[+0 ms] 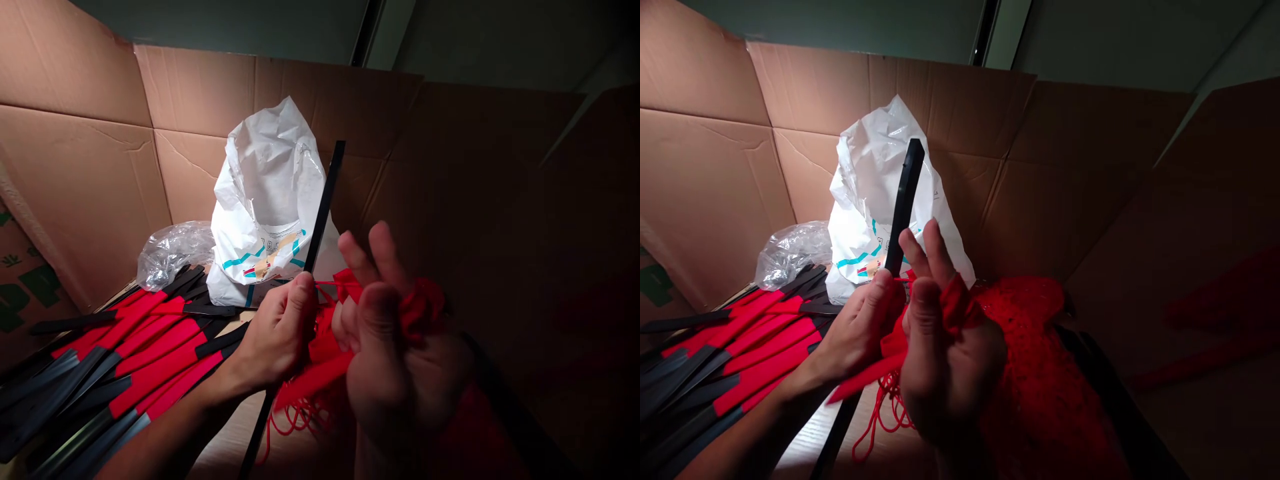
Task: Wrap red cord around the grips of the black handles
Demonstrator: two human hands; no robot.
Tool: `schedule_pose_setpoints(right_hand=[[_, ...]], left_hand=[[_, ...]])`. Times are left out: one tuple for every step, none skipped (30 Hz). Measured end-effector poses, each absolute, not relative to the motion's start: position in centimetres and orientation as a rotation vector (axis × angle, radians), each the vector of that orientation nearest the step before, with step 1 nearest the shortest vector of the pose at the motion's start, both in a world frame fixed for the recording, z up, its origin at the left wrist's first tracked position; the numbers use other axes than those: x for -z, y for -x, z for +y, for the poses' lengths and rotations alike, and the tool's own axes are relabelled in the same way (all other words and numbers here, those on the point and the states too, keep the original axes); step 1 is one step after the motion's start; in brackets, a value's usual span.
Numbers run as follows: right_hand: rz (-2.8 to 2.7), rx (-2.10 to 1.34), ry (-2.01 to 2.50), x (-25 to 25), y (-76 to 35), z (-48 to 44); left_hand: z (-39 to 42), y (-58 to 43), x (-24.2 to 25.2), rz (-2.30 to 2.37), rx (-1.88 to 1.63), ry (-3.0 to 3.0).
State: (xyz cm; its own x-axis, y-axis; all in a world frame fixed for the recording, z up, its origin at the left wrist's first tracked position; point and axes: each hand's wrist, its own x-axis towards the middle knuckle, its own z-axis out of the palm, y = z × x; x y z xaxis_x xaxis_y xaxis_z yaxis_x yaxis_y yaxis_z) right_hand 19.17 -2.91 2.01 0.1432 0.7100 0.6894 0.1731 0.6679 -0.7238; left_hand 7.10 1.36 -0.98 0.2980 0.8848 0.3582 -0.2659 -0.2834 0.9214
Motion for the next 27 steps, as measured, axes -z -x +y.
schedule_pose_setpoints(right_hand=[[-1.407,-0.516,0.744,-2.3,-19.4,-2.8],[-1.395,-0.582,0.701,-2.7,-19.6,-2.7],[-1.38,-0.651,0.677,-3.0,-19.8,-2.7],[-1.396,-0.737,0.66,-3.4,-20.0,-2.7],[-1.407,-0.829,0.649,-3.8,-20.1,-2.8],[-1.405,-0.927,0.641,-4.1,-20.2,-3.1],[-1.396,-1.03,0.634,-4.4,-20.2,-3.4],[-1.381,-1.133,0.628,-4.5,-20.2,-3.7],[-1.358,-1.228,0.622,-4.6,-20.2,-3.9],[-1.33,-1.304,0.617,-4.6,-20.2,-4.0],[-1.303,-1.348,0.609,-4.5,-20.2,-4.1],[-1.282,-1.359,0.607,-4.4,-20.2,-4.0],[-1.272,-1.347,0.623,-4.3,-20.3,-3.8],[-1.281,-1.327,0.661,-4.2,-20.4,-3.6],[-1.302,-1.296,0.721,-4.1,-20.6,-3.3],[-1.325,-1.253,0.794,-4.0,-20.7,-3.0],[-1.336,-1.194,0.869,-3.9,-20.9,-2.8],[-1.336,-1.115,0.929,-3.8,-21.0,-2.6],[-1.33,-1.026,0.964,-3.7,-20.9,-2.5],[-1.318,-0.94,0.977,-3.6,-20.8,-2.4],[-1.302,-0.869,0.968,-3.5,-20.6,-2.4],[-1.294,-0.818,0.942,-3.4,-20.2,-2.3],[-1.29,-0.771,0.914,-3.3,-19.8,-2.3],[-1.286,-0.717,0.891,-3.1,-19.4,-2.3],[-1.27,-0.643,0.883,-3.0,-18.9,-2.3],[-1.246,-0.54,0.887,-2.9,-18.5,-2.3],[-1.226,-0.415,0.9,-2.7,-18.2,-2.3]], left_hand=[[1.3,-7.1,1.0,0.59,-1.25,-1.396],[1.3,-7.1,1.1,0.573,-1.253,-1.382],[1.3,-7.0,1.1,0.567,-1.273,-1.386],[1.2,-6.9,1.2,0.578,-1.304,-1.417],[1.2,-6.7,1.2,0.603,-1.34,-1.47],[1.2,-6.5,1.2,0.638,-1.382,-1.534],[1.2,-6.3,1.2,0.678,-1.423,-1.597],[1.3,-6.2,1.2,0.717,-1.46,-1.647],[1.4,-6.0,1.1,0.745,-1.493,-1.68],[1.5,-5.9,1.1,0.762,-1.521,-1.695],[1.6,-5.8,1.0,0.772,-1.538,-1.687],[1.7,-5.7,0.8,0.774,-1.534,-1.665],[1.8,-5.5,0.7,0.761,-1.514,-1.631],[1.8,-5.3,0.5,0.737,-1.484,-1.586],[1.8,-5.1,0.3,0.701,-1.446,-1.529],[1.7,-4.9,0.1,0.654,-1.405,-1.46],[1.6,-4.7,-0.1,0.6,-1.374,-1.391],[1.4,-4.6,-0.3,0.552,-1.36,-1.325],[1.2,-4.5,-0.5,0.514,-1.359,-1.26],[1.0,-4.4,-0.7,0.488,-1.367,-1.2],[0.8,-4.4,-0.8,0.472,-1.378,-1.155],[0.5,-4.4,-0.8,0.464,-1.384,-1.12],[0.3,-4.5,-0.8,0.46,-1.372,-1.093],[0.1,-4.5,-0.8,0.46,-1.346,-1.07],[-0.1,-4.5,-0.7,0.457,-1.311,-1.049],[-0.2,-4.4,-0.7,0.453,-1.273,-1.029],[-0.3,-4.4,-0.6,0.448,-1.238,-1.012]])
